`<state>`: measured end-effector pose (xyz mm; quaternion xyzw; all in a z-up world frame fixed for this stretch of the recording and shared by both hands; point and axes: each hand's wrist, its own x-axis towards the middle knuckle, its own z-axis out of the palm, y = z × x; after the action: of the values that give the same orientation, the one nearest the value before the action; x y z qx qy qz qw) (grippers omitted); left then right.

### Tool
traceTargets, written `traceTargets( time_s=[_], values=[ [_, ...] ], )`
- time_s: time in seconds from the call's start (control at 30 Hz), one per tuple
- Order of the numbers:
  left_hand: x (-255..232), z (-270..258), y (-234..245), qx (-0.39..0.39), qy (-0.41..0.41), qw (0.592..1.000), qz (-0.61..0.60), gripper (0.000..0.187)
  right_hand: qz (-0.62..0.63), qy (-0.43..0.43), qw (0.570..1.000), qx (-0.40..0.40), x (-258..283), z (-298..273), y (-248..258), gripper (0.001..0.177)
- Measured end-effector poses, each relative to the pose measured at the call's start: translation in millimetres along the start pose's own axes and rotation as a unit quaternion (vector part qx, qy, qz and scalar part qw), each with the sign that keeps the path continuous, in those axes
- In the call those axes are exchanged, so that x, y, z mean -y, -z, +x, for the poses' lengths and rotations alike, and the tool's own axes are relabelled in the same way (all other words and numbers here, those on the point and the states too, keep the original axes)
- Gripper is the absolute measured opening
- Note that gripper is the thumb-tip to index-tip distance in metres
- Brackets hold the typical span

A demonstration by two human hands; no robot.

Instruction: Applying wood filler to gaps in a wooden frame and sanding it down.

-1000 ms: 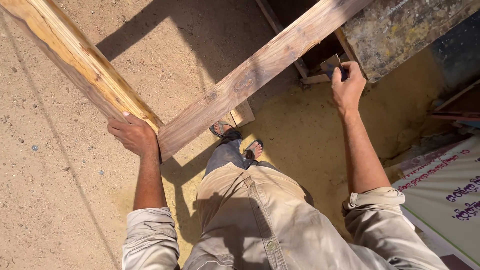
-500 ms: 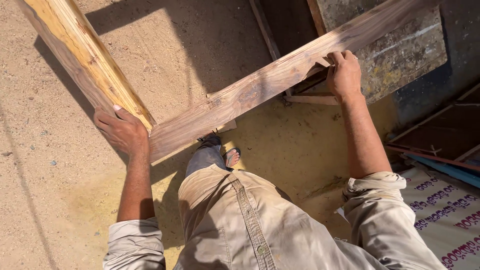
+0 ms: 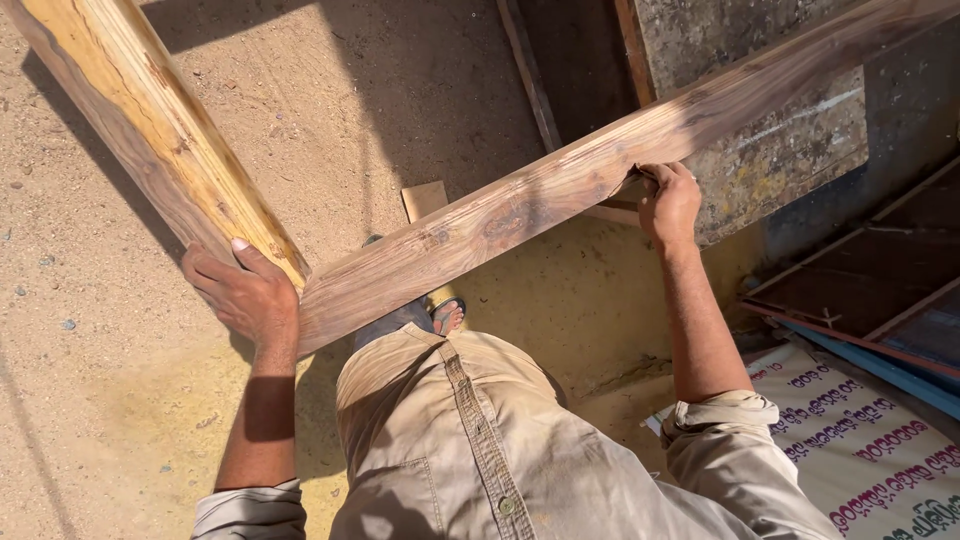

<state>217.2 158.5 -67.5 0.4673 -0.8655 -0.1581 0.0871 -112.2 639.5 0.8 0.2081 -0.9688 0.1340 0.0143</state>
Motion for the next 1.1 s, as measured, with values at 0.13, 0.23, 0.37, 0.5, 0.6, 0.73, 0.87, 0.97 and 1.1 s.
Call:
traceTargets(
  time_s=[0.13,0.23,0.37,0.5,0.6,0.73,0.87,0.97,1.1],
  values=[
    [-10.5,6.4,2.6,0.034,0.023,0.999,-0.025,0.056,0.007,-0.018,1.0,-0.003,12.3,-6.6,5.3,0.033],
    [-11.9,3.3,12.5,0.049,0.036,0.998,-0.021,0.054,0.03,-0.034,0.998,0.038,18.0,-10.8,2.1,0.034],
    [-8.6,-0.2,11.4,0.021,0.006,0.999,-0.028,0.056,0.028,-0.009,0.999,0.03,39.2,-17.7,5.8,0.04],
    [5.7,-0.9,-3.4,0.011,-0.006,1.0,-0.008,0.055,0.023,-0.023,0.999,0.044,45.0,-22.5,3.0,0.034],
    [-0.6,0.8,1.0,0.009,0.022,0.999,-0.035,0.056,0.023,-0.01,0.997,0.078,52.5,-26.4,10.2,0.039],
    [-7.2,-1.1,0.3,-0.066,0.094,0.989,-0.088,0.053,0.11,0.062,0.982,0.144,66.2,-23.8,26.6,0.037],
    [6.2,8.7,5.5,-0.134,0.224,0.951,-0.164,0.05,0.339,-0.052,0.92,0.189,121.3,32.7,38.0,0.018],
    [2.9,29.2,-0.8,-0.085,0.372,0.903,-0.2,0.057,0.42,-0.008,0.871,0.255,165.1,68.9,24.2,0.012],
    [-14.3,40.3,11.1,-0.035,0.463,0.861,-0.208,0.062,0.426,0.057,0.784,0.447,228.5,107.8,-40.3,0.016]
  ],
)
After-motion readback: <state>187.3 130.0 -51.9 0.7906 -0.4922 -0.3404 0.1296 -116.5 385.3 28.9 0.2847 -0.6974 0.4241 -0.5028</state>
